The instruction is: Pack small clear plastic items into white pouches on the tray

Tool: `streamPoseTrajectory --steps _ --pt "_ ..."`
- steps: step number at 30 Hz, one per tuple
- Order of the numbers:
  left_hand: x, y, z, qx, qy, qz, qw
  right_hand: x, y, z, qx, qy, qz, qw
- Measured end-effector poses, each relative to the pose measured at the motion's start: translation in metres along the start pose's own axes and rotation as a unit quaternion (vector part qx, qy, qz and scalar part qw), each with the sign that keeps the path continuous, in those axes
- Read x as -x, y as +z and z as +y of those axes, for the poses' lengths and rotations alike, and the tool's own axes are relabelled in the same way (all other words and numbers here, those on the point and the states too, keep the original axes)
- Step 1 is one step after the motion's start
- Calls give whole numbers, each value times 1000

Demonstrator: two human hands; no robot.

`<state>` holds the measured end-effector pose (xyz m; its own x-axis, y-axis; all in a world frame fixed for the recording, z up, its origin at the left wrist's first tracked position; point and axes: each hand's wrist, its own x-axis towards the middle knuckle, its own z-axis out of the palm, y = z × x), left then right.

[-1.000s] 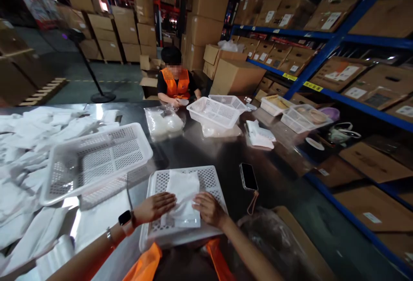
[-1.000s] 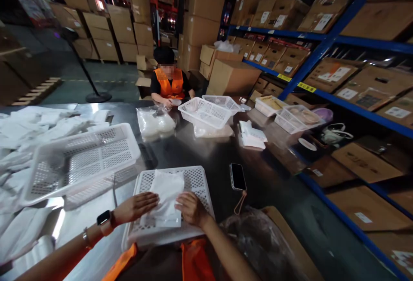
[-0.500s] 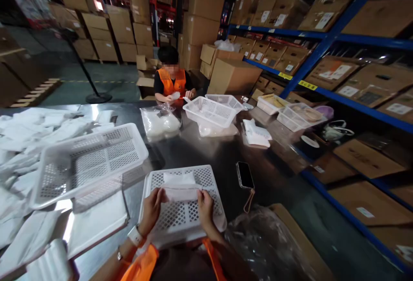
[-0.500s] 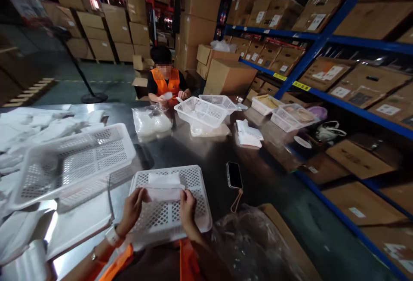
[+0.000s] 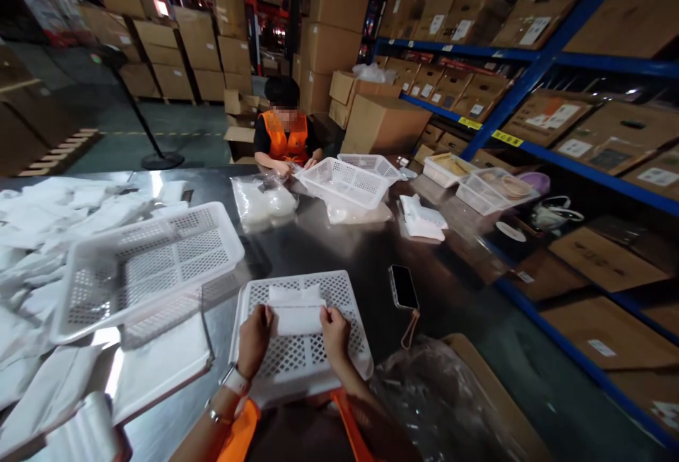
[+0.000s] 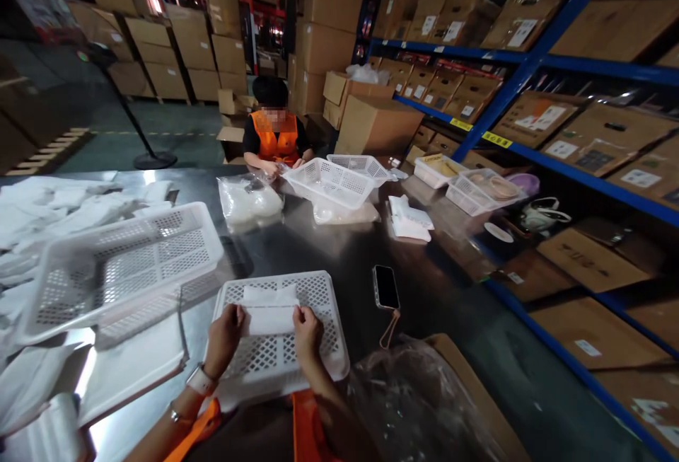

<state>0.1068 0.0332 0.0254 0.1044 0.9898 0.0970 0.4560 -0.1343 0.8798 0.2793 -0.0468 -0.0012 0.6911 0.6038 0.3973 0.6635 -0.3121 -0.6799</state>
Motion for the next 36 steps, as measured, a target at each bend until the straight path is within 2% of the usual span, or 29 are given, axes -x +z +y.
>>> streamPoseTrajectory --steps 4,8,11,14,15,17,19,20,22,24,26,28,30,32,34,36 --pt "-2 2 -6 -32 25 -9 999 -1 3 4 18 -3 -20 1000" --pt "-8 -8 -13 -69 63 -23 995 -11 -2 4 57 -34 -40 997" --pt "-12 -16 -9 -92 103 -27 990 -17 -8 -7 95 -163 -38 981" --pt "-14 -7 2 -102 176 -53 978 -15 -2 -24 114 -315 -116 935" --pt "-13 0 4 -117 212 -80 967 -13 2 -29 122 -336 -152 922" --pt "-11 18 4 -168 269 -142 938 -9 13 -36 145 -332 -215 907" --pt "-8 34 -3 -202 272 -174 925 -5 22 -36 167 -290 -242 911" --pt "-7 39 -8 -190 248 -174 934 -4 25 -34 170 -264 -241 918" --pt "-6 44 -16 -94 175 -185 962 -2 28 -26 151 -194 -211 946" --pt "-7 43 -17 23 104 -206 973 -4 27 -16 75 -112 -174 975" --pt "-9 41 -12 98 57 -227 967 -8 23 -8 -56 -19 -145 988" --pt "-10 40 -1 136 22 -236 962 -14 19 -4 -201 91 -126 967" --pt "-8 40 13 188 -27 -243 951 -22 14 -4 -323 203 -117 917" --pt "-2 38 28 254 -86 -253 929 -29 7 -6 -397 288 -124 863" --pt "8 34 41 340 -157 -277 885 -32 -1 -10 -422 328 -144 833" --pt "20 26 51 425 -231 -305 820 -31 -8 -14 -424 329 -181 824"
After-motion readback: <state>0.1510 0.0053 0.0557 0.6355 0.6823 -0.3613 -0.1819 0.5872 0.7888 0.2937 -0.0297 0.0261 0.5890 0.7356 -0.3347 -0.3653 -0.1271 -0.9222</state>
